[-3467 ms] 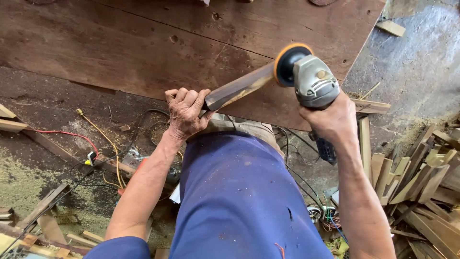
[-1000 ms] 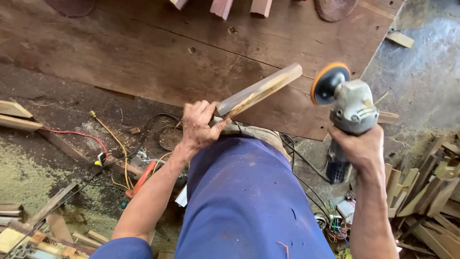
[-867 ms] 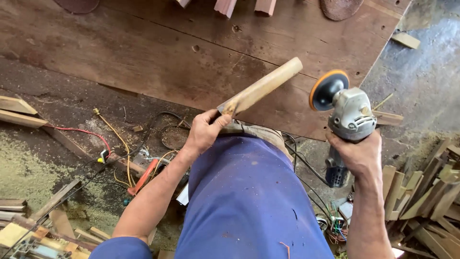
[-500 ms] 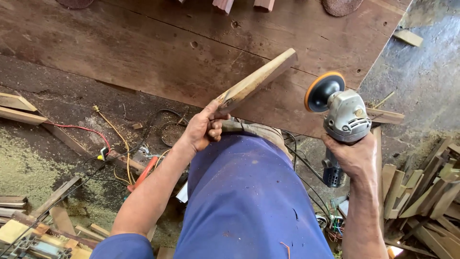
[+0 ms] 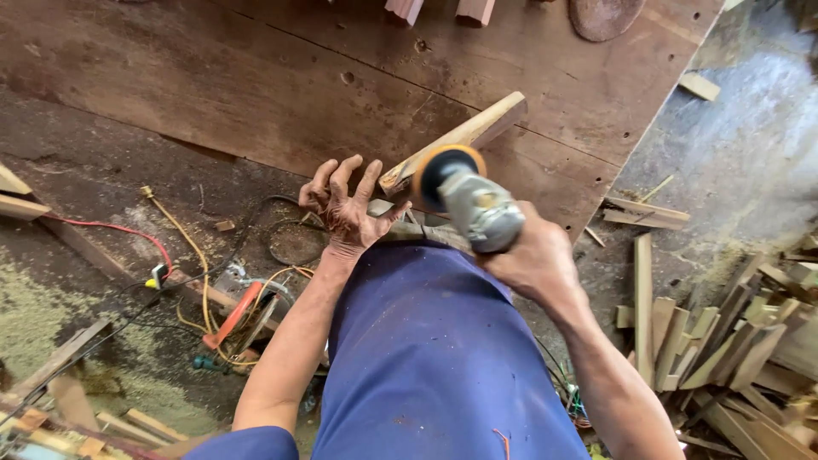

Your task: Sanding the surfaces and edges of small wooden blocks using an angle grinder with a sanding disc attachment.

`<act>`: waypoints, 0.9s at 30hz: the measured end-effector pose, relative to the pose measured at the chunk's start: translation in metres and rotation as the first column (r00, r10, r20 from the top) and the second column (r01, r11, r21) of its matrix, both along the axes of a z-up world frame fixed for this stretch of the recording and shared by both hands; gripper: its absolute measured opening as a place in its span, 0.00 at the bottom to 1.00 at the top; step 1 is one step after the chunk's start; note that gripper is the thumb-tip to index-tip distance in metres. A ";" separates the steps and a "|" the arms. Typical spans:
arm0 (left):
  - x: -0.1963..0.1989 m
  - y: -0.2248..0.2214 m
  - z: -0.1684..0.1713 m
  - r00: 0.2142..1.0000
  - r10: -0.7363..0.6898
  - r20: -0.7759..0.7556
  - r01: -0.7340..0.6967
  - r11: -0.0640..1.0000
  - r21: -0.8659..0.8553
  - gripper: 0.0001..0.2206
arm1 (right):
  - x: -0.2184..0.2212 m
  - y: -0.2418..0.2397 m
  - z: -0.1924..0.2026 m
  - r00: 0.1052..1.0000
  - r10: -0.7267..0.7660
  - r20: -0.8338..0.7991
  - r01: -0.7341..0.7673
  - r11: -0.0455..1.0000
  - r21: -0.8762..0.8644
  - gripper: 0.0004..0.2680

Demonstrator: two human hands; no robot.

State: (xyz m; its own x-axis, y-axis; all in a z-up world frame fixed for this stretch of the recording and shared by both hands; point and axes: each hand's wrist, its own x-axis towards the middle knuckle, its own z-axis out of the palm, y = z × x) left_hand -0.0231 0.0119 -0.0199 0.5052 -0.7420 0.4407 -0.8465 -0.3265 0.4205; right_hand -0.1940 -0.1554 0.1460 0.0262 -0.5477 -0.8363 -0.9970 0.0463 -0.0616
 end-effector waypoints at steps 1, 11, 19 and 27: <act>-0.003 0.002 -0.006 1.000 0.002 -0.004 -0.002 1.000 -0.007 0.30 | 0.007 0.001 -0.001 1.000 0.002 -0.004 -0.002 1.000 -0.007 0.27; -0.013 -0.001 -0.016 0.999 0.023 -0.043 -0.026 0.998 -0.058 0.21 | 0.013 -0.012 -0.014 0.976 0.215 -0.030 -0.215 0.977 0.003 0.26; -0.004 -0.006 0.000 0.992 -0.051 -0.117 0.040 0.995 -0.095 0.25 | 0.014 -0.044 0.017 0.996 0.017 0.086 -0.008 0.994 -0.111 0.25; -0.001 -0.003 -0.005 0.986 -0.090 -0.141 0.086 0.996 -0.030 0.28 | 0.007 -0.024 -0.010 0.987 0.163 -0.012 -0.163 0.987 0.007 0.25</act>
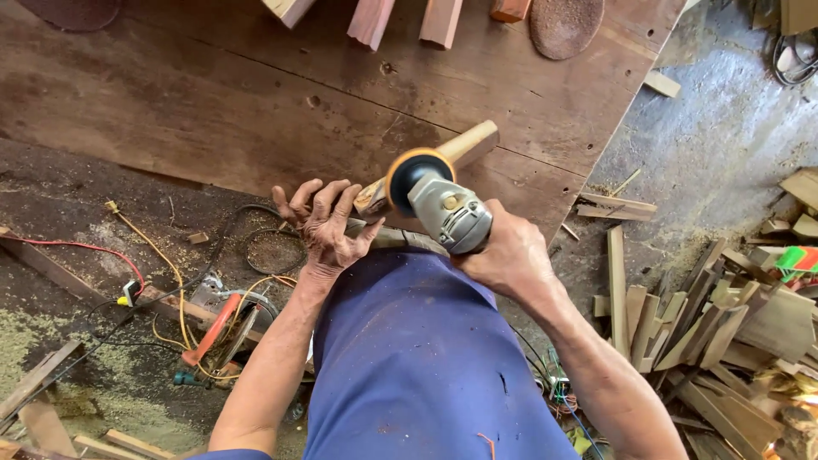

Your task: Sanding the surfaces and edges of small wooden blocks using an angle grinder with a sanding disc attachment.

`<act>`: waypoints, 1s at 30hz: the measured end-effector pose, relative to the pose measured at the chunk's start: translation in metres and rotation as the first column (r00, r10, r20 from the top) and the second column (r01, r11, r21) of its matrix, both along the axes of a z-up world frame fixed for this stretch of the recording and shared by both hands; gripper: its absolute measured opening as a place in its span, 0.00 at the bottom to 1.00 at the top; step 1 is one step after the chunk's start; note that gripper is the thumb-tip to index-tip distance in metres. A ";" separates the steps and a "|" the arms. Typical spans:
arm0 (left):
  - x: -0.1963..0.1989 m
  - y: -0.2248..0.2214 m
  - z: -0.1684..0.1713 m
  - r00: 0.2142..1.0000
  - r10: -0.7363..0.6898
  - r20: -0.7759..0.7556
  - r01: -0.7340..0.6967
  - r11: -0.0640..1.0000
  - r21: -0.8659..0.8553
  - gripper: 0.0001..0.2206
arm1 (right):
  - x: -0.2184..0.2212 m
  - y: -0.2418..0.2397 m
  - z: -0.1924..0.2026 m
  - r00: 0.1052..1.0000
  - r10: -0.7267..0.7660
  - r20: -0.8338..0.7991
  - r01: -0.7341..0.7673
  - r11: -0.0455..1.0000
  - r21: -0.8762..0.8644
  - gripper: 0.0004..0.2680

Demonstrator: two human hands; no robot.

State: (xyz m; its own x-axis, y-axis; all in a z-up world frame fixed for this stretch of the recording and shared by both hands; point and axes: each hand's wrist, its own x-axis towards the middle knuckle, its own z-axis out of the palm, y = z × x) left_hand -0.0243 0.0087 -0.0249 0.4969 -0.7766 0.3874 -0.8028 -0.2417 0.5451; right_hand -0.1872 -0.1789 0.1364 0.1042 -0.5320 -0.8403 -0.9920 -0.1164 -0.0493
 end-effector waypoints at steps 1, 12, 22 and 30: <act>0.000 -0.001 0.000 1.000 -0.003 -0.002 0.003 1.000 0.001 0.28 | 0.001 -0.003 0.002 1.000 -0.003 -0.002 0.003 1.000 0.001 0.25; 0.006 -0.009 0.019 0.995 -0.042 -0.095 0.042 0.999 -0.009 0.27 | -0.028 -0.068 0.001 0.971 -0.165 0.171 0.200 0.957 -0.210 0.22; 0.005 -0.006 0.003 0.991 -0.052 -0.121 0.047 0.998 -0.048 0.26 | 0.006 -0.041 0.007 0.984 -0.087 0.153 0.111 0.981 -0.161 0.23; 0.003 -0.005 -0.008 0.997 -0.031 -0.077 0.027 0.998 -0.051 0.25 | 0.011 -0.004 -0.003 0.996 -0.002 0.093 0.009 0.997 -0.078 0.27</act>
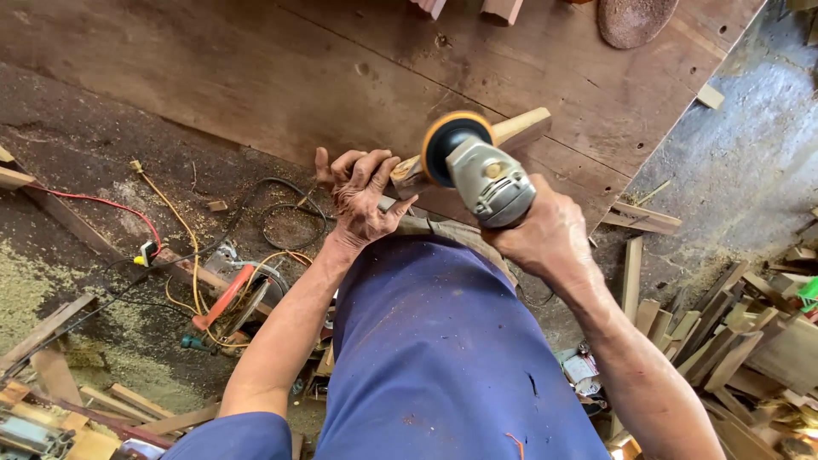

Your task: Sanding the surfaces and edges of small wooden blocks using an angle grinder with a sanding disc attachment.

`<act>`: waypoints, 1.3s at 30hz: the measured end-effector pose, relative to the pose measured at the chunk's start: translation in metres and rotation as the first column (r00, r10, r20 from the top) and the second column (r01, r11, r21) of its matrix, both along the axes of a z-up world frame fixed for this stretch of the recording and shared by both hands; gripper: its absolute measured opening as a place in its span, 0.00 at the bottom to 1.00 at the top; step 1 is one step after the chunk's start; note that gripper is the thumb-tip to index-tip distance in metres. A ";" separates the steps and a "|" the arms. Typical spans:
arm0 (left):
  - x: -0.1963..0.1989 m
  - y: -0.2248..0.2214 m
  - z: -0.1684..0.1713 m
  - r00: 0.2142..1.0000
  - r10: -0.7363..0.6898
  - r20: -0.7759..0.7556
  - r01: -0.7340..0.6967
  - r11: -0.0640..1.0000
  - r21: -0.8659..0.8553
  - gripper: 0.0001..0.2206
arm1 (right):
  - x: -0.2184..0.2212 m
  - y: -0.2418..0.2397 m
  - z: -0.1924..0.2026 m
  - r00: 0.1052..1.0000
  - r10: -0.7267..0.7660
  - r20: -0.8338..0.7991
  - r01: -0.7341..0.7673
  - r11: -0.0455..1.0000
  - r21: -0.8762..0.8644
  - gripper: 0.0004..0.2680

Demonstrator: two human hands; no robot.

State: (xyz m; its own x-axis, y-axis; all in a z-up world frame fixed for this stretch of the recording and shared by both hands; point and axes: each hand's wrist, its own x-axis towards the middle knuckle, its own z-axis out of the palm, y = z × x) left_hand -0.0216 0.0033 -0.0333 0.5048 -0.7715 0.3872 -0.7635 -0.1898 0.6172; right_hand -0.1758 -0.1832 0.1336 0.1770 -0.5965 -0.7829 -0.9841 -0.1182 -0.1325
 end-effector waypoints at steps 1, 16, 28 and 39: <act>0.000 0.000 0.000 1.000 0.003 0.000 -0.003 1.000 -0.002 0.25 | 0.002 0.003 -0.001 1.000 0.003 0.000 -0.003 1.000 -0.002 0.27; 0.000 0.003 -0.010 1.000 0.006 -0.011 -0.007 1.000 -0.027 0.25 | 0.010 0.022 0.010 0.982 0.116 -0.149 -0.100 0.989 0.110 0.27; 0.000 0.003 -0.011 1.000 0.000 -0.018 -0.001 0.999 -0.052 0.22 | 0.002 0.037 0.000 0.977 0.164 -0.136 -0.157 0.986 0.062 0.28; 0.009 -0.006 0.032 0.995 -0.051 -0.084 0.048 0.998 -0.035 0.23 | -0.002 0.006 0.036 0.989 -0.143 -0.048 0.140 0.989 -0.053 0.26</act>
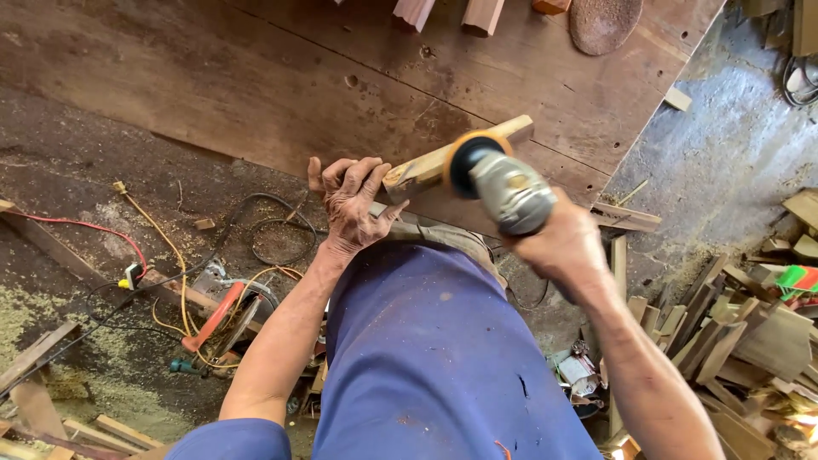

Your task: Sanding the surfaces and edges of small wooden blocks using an angle grinder with a sanding disc attachment.

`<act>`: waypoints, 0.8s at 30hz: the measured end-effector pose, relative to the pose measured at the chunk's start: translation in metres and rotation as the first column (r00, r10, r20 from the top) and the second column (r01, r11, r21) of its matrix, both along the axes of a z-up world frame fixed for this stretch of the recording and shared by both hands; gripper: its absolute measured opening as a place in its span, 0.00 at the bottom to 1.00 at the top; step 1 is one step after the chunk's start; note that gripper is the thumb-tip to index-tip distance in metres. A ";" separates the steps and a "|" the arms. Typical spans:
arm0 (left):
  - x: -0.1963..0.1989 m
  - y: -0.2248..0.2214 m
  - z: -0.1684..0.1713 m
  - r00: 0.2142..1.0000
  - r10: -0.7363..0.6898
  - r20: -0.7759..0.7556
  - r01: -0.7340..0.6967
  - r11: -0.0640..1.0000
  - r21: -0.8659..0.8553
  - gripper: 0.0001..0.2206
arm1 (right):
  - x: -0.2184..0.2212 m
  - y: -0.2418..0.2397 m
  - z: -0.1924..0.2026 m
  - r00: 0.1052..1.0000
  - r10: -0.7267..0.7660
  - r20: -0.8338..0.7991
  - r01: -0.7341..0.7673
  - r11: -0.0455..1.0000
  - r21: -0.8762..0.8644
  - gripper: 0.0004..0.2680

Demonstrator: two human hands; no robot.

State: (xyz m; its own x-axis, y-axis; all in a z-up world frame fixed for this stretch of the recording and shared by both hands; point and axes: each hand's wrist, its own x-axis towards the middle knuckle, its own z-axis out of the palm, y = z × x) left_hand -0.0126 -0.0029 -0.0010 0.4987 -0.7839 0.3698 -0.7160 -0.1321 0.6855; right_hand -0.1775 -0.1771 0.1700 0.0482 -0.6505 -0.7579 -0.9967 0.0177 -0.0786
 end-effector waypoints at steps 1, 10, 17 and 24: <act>0.000 -0.001 0.001 1.000 -0.004 -0.001 0.004 1.000 -0.001 0.23 | -0.013 -0.009 -0.008 1.000 -0.004 -0.001 0.004 1.000 -0.001 0.26; -0.001 0.001 -0.012 0.999 0.002 0.054 -0.002 1.000 -0.008 0.26 | -0.023 -0.018 -0.003 0.970 -0.190 0.153 0.198 0.979 -0.039 0.23; 0.001 -0.002 0.000 0.997 -0.037 0.065 0.035 0.999 0.026 0.27 | -0.044 -0.018 -0.021 0.995 -0.096 0.018 0.096 0.995 -0.018 0.25; 0.001 -0.002 -0.002 0.996 -0.027 0.088 0.024 0.999 0.035 0.27 | -0.040 -0.013 -0.012 0.985 -0.173 0.024 0.174 0.985 -0.015 0.24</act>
